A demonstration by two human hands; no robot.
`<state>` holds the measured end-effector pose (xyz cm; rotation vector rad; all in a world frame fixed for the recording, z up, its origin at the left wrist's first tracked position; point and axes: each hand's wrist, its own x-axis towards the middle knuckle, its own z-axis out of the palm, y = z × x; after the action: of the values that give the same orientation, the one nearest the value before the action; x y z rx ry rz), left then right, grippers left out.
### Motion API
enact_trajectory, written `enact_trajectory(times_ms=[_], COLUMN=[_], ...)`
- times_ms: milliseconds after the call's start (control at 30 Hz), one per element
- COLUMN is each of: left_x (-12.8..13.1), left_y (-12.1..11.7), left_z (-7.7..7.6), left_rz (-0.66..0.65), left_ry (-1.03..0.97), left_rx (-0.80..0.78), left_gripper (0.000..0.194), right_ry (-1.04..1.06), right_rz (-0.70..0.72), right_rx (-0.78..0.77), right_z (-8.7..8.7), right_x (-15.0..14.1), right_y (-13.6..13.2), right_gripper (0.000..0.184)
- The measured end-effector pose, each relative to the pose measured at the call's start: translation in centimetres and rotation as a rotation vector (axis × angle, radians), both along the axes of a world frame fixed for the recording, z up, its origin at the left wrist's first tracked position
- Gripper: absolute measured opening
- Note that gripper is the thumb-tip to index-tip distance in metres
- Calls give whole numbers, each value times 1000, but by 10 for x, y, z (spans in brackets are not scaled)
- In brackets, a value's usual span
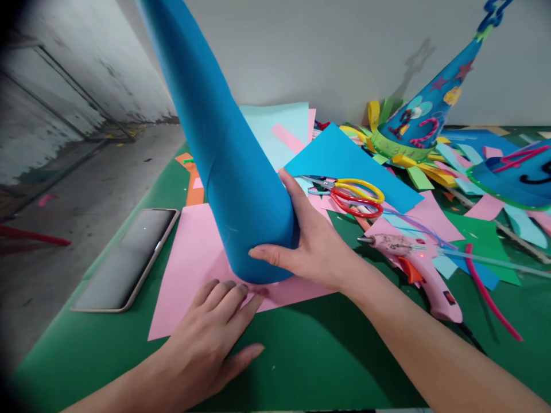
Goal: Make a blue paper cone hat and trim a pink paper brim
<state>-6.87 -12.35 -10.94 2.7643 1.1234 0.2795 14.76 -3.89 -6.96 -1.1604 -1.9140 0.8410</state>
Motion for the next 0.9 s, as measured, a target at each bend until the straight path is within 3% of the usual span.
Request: enact_trajectory(times_ms=[300,667,900], left_x=[3,-10,-12], left_y=[-13,-11,-1], left_z=[-7,-4,-2], left_rz=[115,111,108], left_ry=[11,-51,-122], left_rx=[4,7,24], left_gripper=[50,36,25], right_ry=[40,39,89], right_rz=[14,-43,-2], right_rx=[-5,48,10], right_z=[-1,1,0], right_x=[0,-3,-2], right_y=[0,-3,1], right_gripper=[96,98,106])
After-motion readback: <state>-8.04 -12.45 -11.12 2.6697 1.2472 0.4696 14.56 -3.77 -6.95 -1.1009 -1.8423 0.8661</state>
